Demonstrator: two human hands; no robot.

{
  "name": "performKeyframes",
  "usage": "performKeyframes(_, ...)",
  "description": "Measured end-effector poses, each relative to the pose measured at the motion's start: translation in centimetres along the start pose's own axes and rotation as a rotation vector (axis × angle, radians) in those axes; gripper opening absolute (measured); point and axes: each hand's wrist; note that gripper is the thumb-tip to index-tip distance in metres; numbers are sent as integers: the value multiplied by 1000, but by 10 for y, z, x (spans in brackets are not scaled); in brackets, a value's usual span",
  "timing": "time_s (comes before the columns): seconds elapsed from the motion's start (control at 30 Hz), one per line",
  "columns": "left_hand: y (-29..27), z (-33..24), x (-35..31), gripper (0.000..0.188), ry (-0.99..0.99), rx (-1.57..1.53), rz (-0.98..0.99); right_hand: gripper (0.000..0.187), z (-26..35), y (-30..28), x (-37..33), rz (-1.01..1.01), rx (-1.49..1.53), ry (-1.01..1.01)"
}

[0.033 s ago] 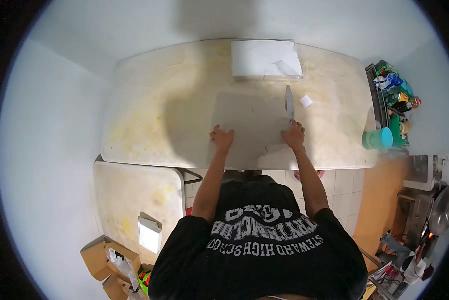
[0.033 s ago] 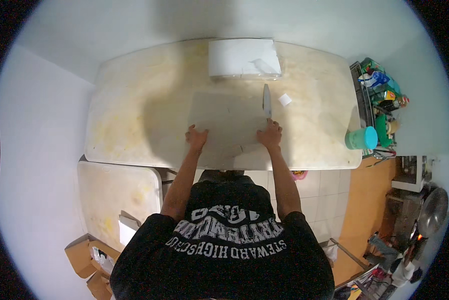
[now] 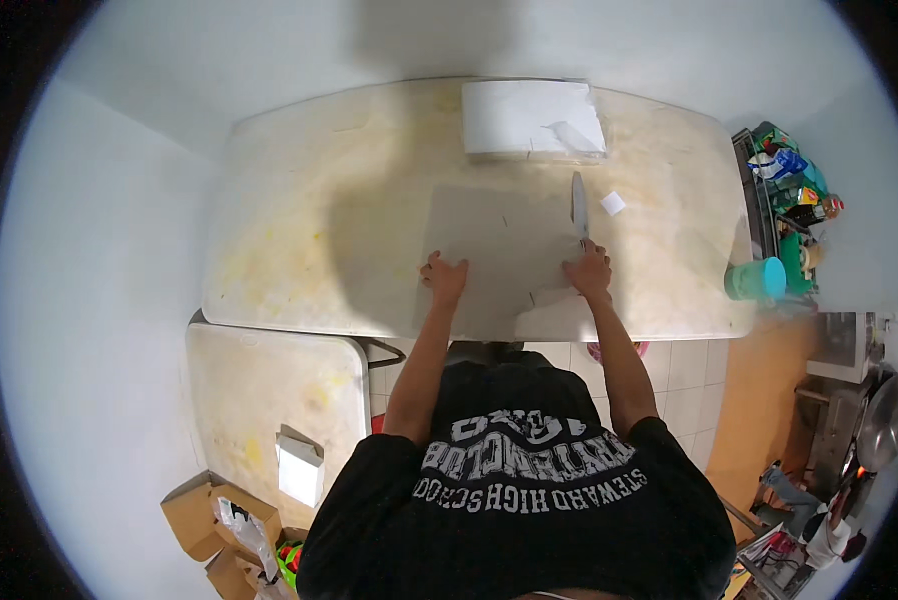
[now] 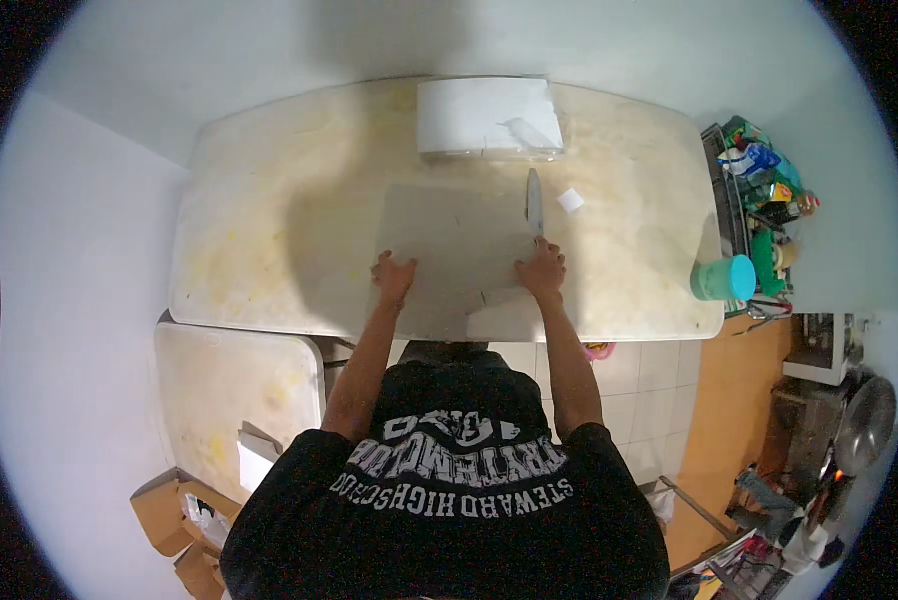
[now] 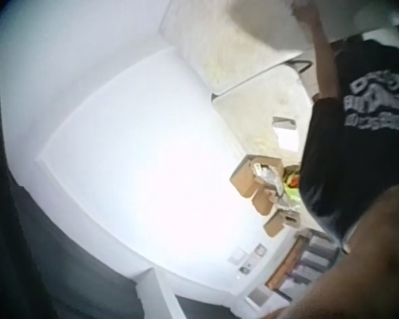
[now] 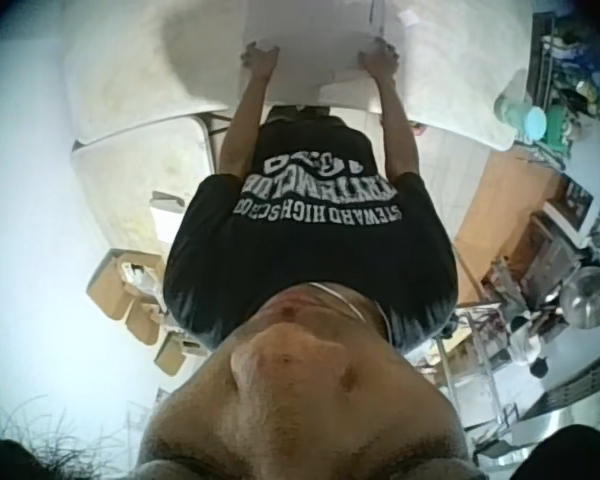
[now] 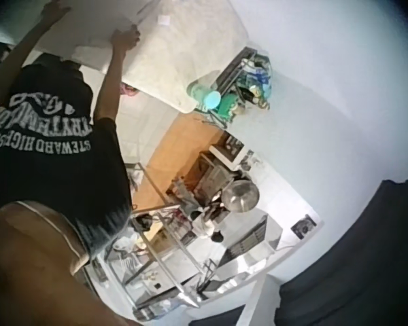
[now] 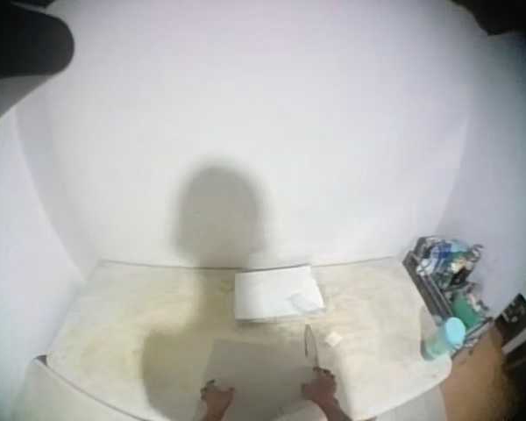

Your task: The person folds and assembles cardboard boxes by hand on a counter, interlocking the flaps to secure their shape.

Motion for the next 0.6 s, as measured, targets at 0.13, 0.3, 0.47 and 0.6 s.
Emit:
performKeyframes(0.13,-9,-9,-14,72,42,138,35,69,6,-7,-2,88,91,175)
performKeyframes(0.3,-11,-6,0,71,197,227,185,65,-50,-2,11,344,473,90)
performKeyframes(0.47,-48,-25,-15,67,261,-156,776,63,30,-64,-25,718,865,-19)
performKeyframes(0.6,-67,-83,-40,58,270,-627,1050,66,103,-93,-62,728,643,-356)
Point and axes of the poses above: each hand's wrist, its own x-axis towards the middle knuckle, its own y-axis out of the palm, z = x × y, and after that the axes turned 15 degrees about z, right-handed
